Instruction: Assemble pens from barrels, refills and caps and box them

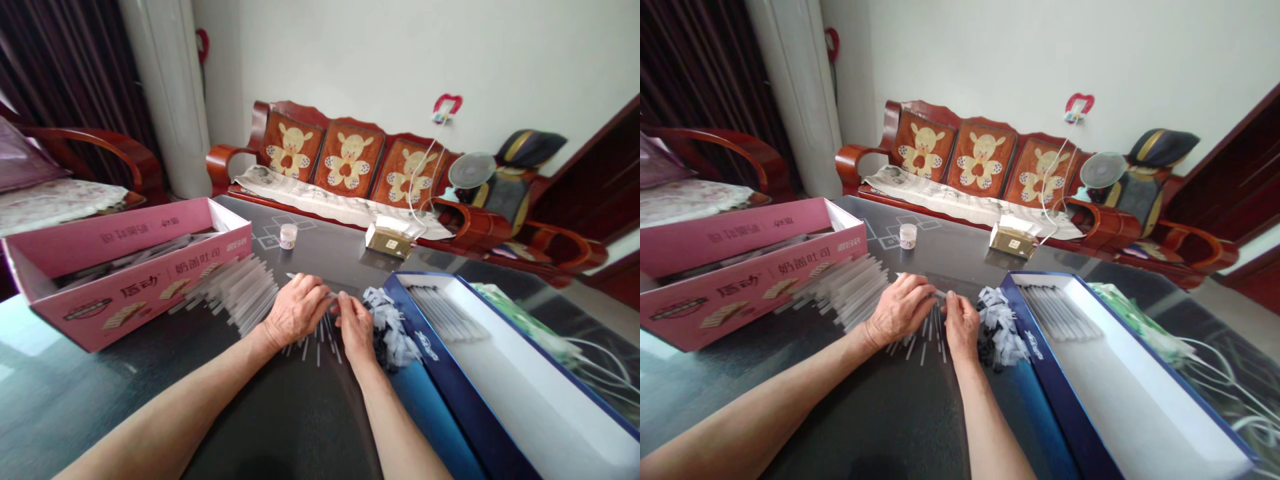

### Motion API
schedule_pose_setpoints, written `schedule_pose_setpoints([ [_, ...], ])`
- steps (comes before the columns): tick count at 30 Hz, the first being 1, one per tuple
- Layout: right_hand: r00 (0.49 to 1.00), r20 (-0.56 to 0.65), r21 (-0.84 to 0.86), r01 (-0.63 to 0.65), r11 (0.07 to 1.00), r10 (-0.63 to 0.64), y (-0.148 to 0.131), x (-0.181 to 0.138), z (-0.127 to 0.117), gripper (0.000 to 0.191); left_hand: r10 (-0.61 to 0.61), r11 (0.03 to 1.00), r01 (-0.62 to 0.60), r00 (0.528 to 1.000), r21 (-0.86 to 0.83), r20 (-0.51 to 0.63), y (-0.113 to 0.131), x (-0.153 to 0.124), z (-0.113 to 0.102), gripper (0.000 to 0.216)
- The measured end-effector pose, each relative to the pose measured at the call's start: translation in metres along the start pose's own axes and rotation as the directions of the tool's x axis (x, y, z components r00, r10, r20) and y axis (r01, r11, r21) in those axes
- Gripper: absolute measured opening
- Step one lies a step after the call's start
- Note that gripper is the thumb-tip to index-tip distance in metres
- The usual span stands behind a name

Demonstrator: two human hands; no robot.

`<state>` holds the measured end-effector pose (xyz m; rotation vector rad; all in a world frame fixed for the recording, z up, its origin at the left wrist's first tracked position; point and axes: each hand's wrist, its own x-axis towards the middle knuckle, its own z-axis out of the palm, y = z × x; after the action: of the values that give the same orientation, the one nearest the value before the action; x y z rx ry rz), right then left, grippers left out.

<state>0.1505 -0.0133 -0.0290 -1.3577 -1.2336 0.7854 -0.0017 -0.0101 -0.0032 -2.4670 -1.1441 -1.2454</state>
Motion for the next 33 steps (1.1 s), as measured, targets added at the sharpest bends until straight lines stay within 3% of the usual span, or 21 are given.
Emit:
schedule_pose_setpoints([
  [3,0.999,-0.027,0.059,-0.019,0.998,0.020,-0.001,0.000,0.001,0.047,-0.282,0.948,0.281,0.959,-0.152,0.010,0.001,-0.001,0.003,0.036],
  [5,0.999,0.008,0.050,0.031,0.998,-0.031,-0.004,-0.003,0.001,0.044,-0.487,0.819,0.489,0.869,-0.302,0.085,0.000,-0.002,0.007,0.043],
  [7,0.990,0.070,0.039,0.121,0.992,-0.123,-0.010,-0.007,0.002,0.037,-0.603,0.640,0.599,0.780,-0.481,0.170,-0.003,0.000,0.010,0.045],
  [12,0.907,0.217,0.016,0.366,0.930,-0.361,-0.021,-0.016,0.006,0.020,-0.679,0.219,0.586,0.666,-0.780,0.310,-0.004,0.009,0.009,0.043],
  [15,0.875,0.239,-0.034,0.442,0.897,-0.422,-0.022,-0.018,0.009,0.014,-0.646,0.079,0.567,0.655,-0.820,0.391,-0.001,0.013,0.005,0.045],
  [20,0.843,0.270,-0.080,0.500,0.862,-0.464,-0.019,-0.021,0.012,0.011,-0.600,0.051,0.593,0.661,-0.804,0.450,0.000,0.012,0.004,0.043],
  [26,0.811,0.299,-0.115,0.554,0.824,-0.503,-0.018,-0.021,0.010,0.013,-0.627,-0.022,0.637,0.591,-0.771,0.507,-0.007,0.010,0.006,0.037],
  [30,0.833,0.169,-0.209,0.552,0.807,-0.526,-0.022,-0.007,-0.004,0.016,-0.648,0.017,0.657,0.581,-0.754,0.492,-0.008,0.011,0.004,0.030],
  [33,0.849,0.097,-0.343,0.519,0.783,-0.520,-0.021,0.010,-0.028,0.015,-0.647,0.065,0.672,0.591,-0.738,0.481,-0.007,0.010,0.005,0.029],
])
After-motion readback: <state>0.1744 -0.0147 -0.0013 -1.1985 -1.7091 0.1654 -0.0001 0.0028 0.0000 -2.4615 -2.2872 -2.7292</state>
